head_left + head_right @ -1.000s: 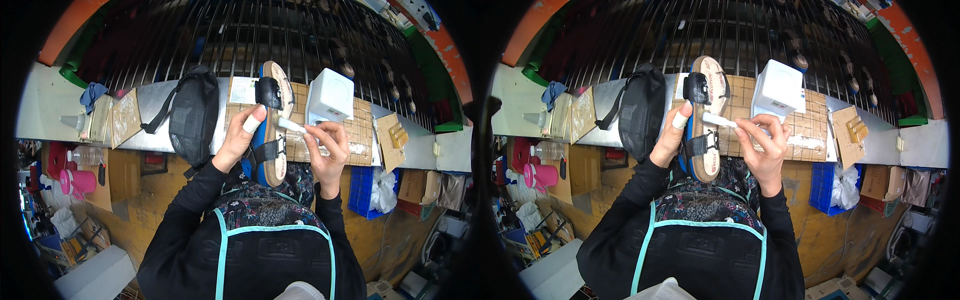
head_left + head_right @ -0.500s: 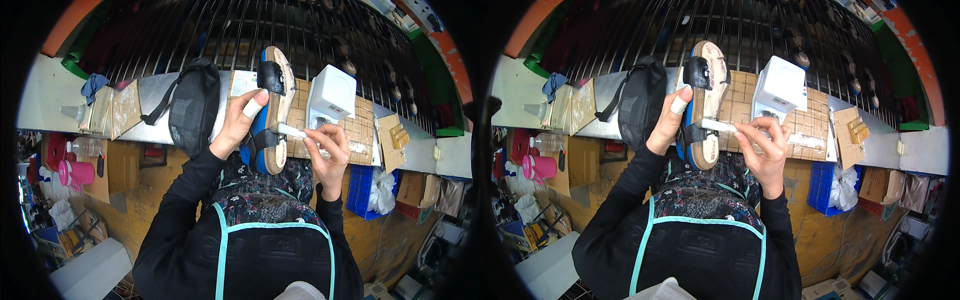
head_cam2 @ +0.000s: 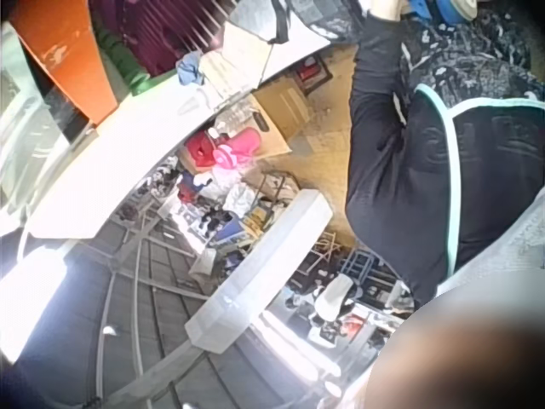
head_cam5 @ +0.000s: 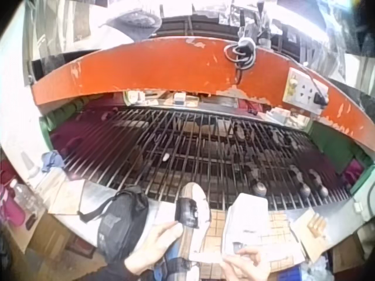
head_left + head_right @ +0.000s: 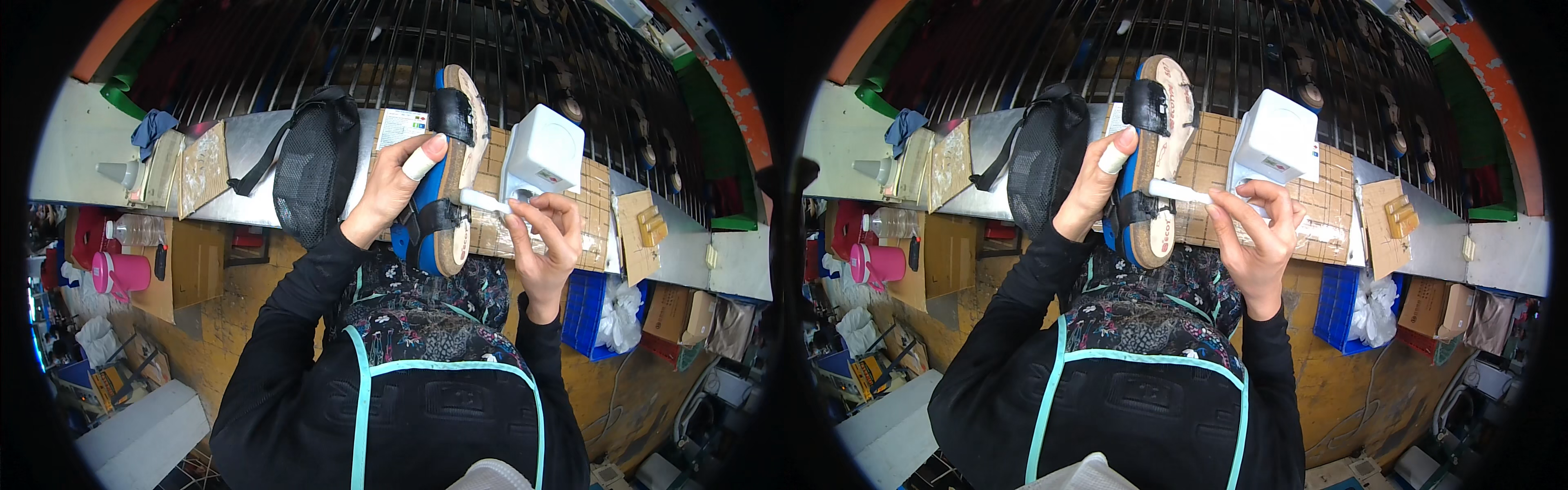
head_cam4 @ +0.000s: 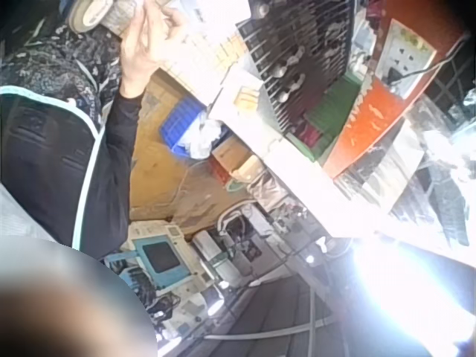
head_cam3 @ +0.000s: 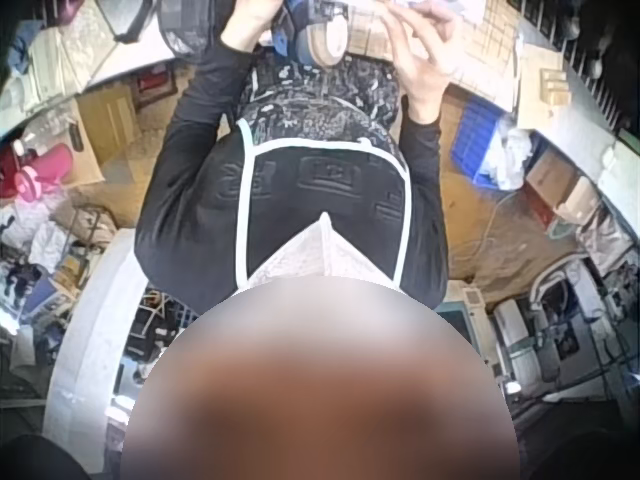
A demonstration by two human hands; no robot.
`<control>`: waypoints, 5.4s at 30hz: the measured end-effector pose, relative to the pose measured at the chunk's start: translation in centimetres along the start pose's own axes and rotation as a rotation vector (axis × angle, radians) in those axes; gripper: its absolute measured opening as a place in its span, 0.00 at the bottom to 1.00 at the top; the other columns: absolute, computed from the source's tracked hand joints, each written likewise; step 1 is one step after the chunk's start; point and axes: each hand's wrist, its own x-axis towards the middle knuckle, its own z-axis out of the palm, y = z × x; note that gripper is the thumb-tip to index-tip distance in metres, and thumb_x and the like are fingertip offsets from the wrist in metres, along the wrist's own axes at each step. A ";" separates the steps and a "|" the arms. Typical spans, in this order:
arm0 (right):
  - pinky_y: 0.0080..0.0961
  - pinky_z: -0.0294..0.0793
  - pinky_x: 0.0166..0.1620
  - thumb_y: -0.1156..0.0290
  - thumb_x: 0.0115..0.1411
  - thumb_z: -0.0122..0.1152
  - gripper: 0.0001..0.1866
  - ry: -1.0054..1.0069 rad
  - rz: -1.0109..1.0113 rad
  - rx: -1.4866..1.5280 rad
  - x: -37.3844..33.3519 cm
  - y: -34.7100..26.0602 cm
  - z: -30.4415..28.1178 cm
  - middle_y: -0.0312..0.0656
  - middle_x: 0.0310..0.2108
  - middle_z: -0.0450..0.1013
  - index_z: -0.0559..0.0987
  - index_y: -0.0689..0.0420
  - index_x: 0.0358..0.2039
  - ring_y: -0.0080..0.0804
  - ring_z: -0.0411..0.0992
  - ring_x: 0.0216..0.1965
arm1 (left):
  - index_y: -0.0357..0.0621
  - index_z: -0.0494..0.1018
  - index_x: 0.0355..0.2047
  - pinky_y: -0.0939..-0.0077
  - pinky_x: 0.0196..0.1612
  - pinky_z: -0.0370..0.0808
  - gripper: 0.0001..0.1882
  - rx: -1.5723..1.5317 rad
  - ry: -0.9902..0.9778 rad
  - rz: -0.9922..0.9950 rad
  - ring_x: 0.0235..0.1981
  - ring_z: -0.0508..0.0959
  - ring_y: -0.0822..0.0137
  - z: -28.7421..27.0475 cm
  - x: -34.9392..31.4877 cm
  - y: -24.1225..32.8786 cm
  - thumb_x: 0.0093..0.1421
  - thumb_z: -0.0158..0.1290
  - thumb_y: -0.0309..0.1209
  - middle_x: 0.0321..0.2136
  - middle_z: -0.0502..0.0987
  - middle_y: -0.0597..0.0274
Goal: The person holds a blue and brown sandal and repeatedly brushes its sole and straps with a small white brush. The person rotates the sandal to access different areas and continues brushing throughout the clip.
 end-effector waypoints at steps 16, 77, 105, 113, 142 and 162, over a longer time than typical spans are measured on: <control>0.27 0.55 0.42 0.72 0.44 0.73 0.13 -0.189 -0.186 -0.110 0.6 -0.2 -1.8 0.35 0.32 0.72 0.85 0.51 0.34 0.27 0.68 0.31 | 0.29 0.75 0.45 0.80 0.41 0.74 0.36 -0.025 -0.012 -0.074 0.34 0.78 0.72 -0.1 0.2 0.5 0.61 0.51 0.58 0.34 0.79 0.54; 0.25 0.61 0.39 0.74 0.44 0.72 0.13 -0.127 -0.063 0.150 -0.8 -0.5 -0.3 0.34 0.29 0.72 0.86 0.52 0.33 0.28 0.68 0.32 | 0.43 0.69 0.55 0.73 0.46 0.79 0.28 -0.568 -0.051 -0.354 0.43 0.79 0.70 -0.9 -0.6 -0.8 0.62 0.53 0.50 0.46 0.77 0.57; 0.25 0.62 0.39 0.64 0.44 0.73 0.10 -0.600 -0.474 0.228 6.5 -0.2 0.4 0.34 0.32 0.74 0.87 0.48 0.30 0.27 0.68 0.34 | 0.30 0.54 0.61 0.65 0.25 0.70 0.41 -1.488 -1.146 -0.974 0.29 0.75 0.53 -0.1 -5.9 -8.4 0.65 0.38 0.58 0.45 0.68 0.32; 0.28 0.50 0.37 0.68 0.45 0.72 0.14 -0.005 -0.341 -0.273 2.1 -1.7 0.2 0.29 0.31 0.73 0.85 0.44 0.36 0.19 0.62 0.24 | 0.42 0.59 0.63 0.72 0.50 0.78 0.40 -0.496 -0.240 -0.317 0.48 0.78 0.62 -2.1 -2.1 -4.2 0.63 0.41 0.62 0.54 0.71 0.48; 0.17 0.68 0.30 0.75 0.50 0.70 0.07 -0.251 -0.015 0.352 6.7 1.1 -4.3 0.37 0.35 0.72 0.86 0.57 0.32 0.20 0.72 0.29 | 0.42 0.54 0.63 0.63 0.42 0.74 0.41 -1.302 -0.657 -0.642 0.43 0.75 0.55 -0.6 -3.8 -6.4 0.64 0.36 0.63 0.49 0.70 0.42; 0.26 0.58 0.41 0.64 0.47 0.72 0.08 -0.632 -0.416 -0.041 8.9 0.0 0.5 0.31 0.34 0.71 0.86 0.48 0.29 0.24 0.64 0.30 | 0.53 0.37 0.70 0.57 0.37 0.68 0.45 -1.913 -1.884 -1.240 0.42 0.69 0.49 4.0 -3.8 -11.9 0.63 0.34 0.65 0.52 0.61 0.35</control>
